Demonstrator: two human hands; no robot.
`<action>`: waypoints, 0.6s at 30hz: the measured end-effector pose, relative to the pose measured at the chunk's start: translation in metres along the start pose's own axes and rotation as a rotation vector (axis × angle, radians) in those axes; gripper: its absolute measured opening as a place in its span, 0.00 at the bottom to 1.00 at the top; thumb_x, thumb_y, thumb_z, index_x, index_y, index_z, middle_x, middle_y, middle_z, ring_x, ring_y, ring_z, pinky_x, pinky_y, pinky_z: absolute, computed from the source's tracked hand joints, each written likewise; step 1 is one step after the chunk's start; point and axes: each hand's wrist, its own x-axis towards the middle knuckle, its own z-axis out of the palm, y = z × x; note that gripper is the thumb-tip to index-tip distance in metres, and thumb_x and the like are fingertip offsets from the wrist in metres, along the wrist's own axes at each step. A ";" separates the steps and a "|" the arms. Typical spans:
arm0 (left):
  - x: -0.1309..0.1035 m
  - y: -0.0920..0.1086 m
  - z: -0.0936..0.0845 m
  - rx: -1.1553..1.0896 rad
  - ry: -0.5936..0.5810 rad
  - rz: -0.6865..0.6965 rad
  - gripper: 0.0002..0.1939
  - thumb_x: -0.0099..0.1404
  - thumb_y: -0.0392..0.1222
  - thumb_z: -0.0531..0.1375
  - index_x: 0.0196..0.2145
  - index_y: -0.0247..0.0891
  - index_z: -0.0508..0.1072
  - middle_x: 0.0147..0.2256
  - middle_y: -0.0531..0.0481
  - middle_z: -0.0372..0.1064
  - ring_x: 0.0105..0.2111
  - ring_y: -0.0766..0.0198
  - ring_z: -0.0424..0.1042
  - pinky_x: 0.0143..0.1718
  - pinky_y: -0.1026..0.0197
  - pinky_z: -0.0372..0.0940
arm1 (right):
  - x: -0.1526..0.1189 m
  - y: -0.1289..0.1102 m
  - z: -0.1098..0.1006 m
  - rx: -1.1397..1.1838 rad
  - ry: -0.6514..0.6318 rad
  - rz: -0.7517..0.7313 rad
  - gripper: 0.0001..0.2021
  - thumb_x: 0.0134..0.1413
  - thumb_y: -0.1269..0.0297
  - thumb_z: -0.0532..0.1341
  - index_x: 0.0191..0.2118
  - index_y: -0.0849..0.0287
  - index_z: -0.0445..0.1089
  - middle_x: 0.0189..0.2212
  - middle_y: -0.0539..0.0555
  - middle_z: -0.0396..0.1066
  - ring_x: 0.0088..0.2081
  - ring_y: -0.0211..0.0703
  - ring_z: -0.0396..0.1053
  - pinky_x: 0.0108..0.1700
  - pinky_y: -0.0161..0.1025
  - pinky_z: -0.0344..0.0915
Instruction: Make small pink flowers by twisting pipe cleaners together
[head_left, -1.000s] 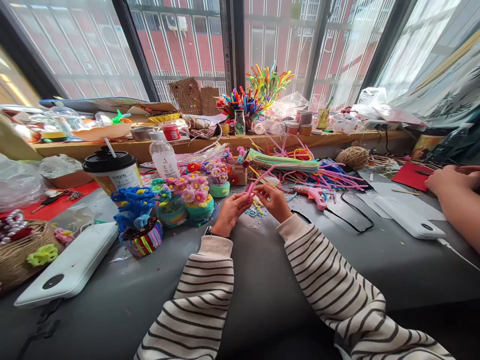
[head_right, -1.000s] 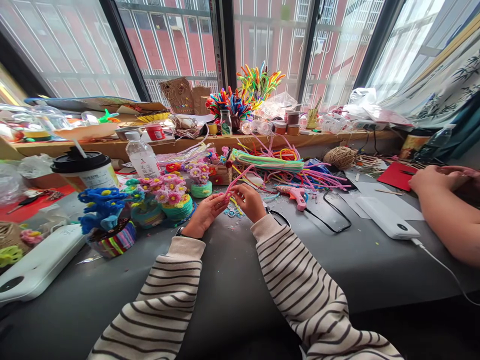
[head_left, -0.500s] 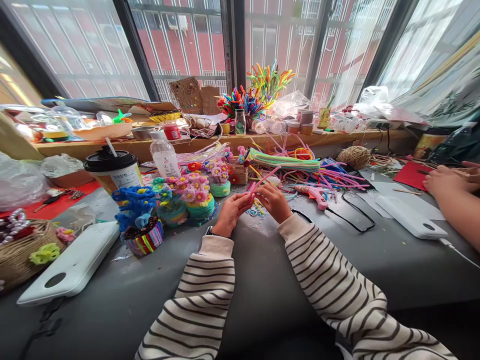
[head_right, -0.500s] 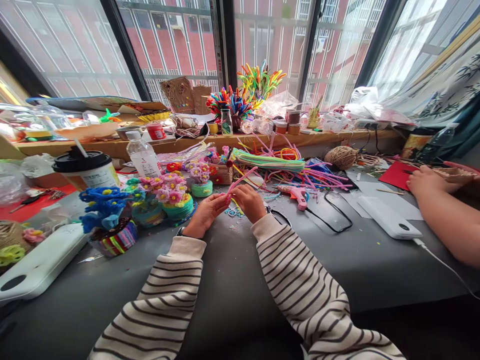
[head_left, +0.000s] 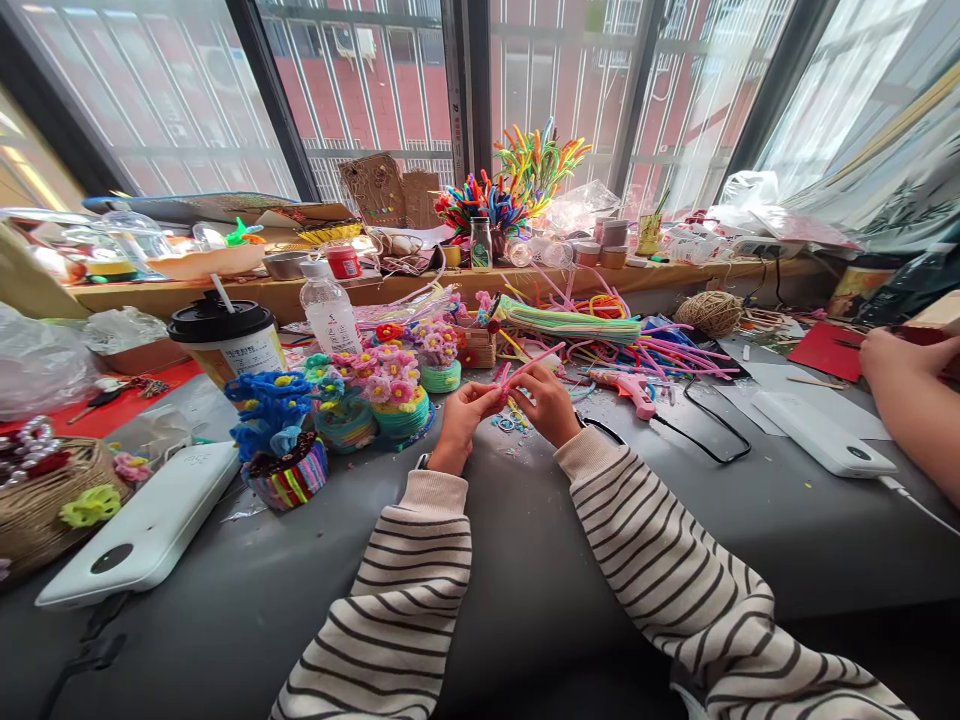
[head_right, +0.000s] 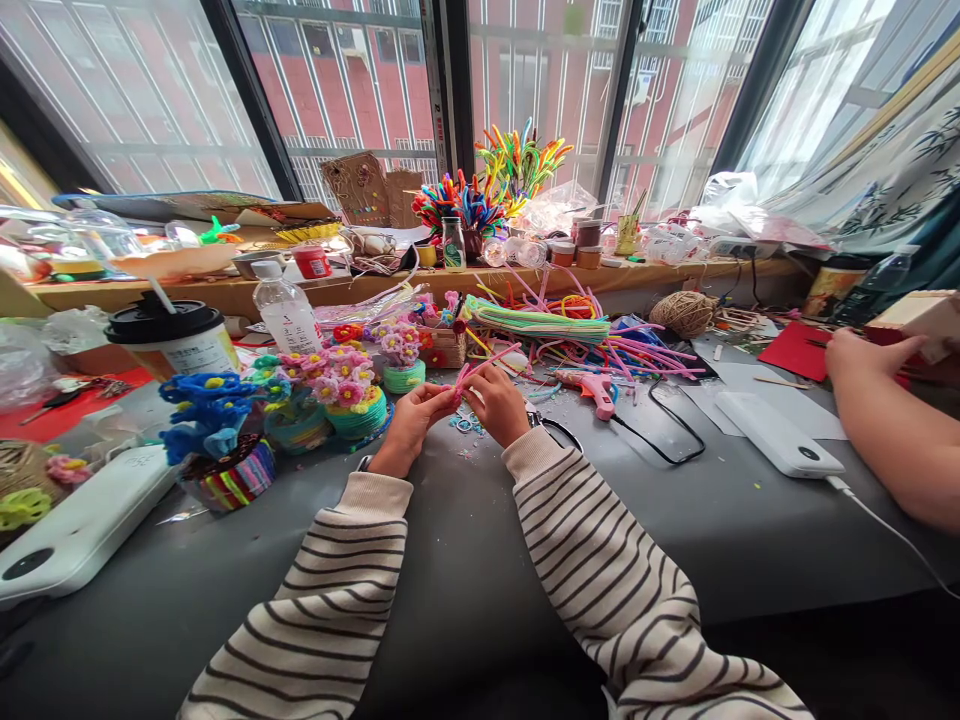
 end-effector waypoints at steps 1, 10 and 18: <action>0.001 -0.001 0.000 0.020 0.003 0.026 0.13 0.37 0.38 0.65 0.21 0.31 0.67 0.19 0.53 0.67 0.21 0.70 0.68 0.32 0.62 0.64 | 0.000 0.000 0.001 0.033 0.010 0.023 0.07 0.51 0.64 0.52 0.30 0.57 0.66 0.29 0.53 0.62 0.34 0.41 0.59 0.37 0.39 0.59; 0.002 -0.006 -0.003 0.464 0.031 0.364 0.07 0.44 0.41 0.61 0.19 0.36 0.67 0.19 0.53 0.65 0.22 0.69 0.64 0.28 0.67 0.59 | 0.000 -0.003 0.010 0.188 0.022 0.237 0.06 0.46 0.65 0.56 0.25 0.61 0.65 0.27 0.52 0.57 0.31 0.38 0.57 0.32 0.37 0.58; -0.003 -0.003 0.000 0.531 0.023 0.461 0.03 0.47 0.36 0.60 0.19 0.40 0.68 0.23 0.52 0.63 0.29 0.65 0.62 0.37 0.66 0.56 | 0.002 0.000 0.014 0.362 0.006 0.428 0.06 0.42 0.65 0.57 0.21 0.60 0.64 0.23 0.50 0.59 0.29 0.37 0.57 0.32 0.37 0.57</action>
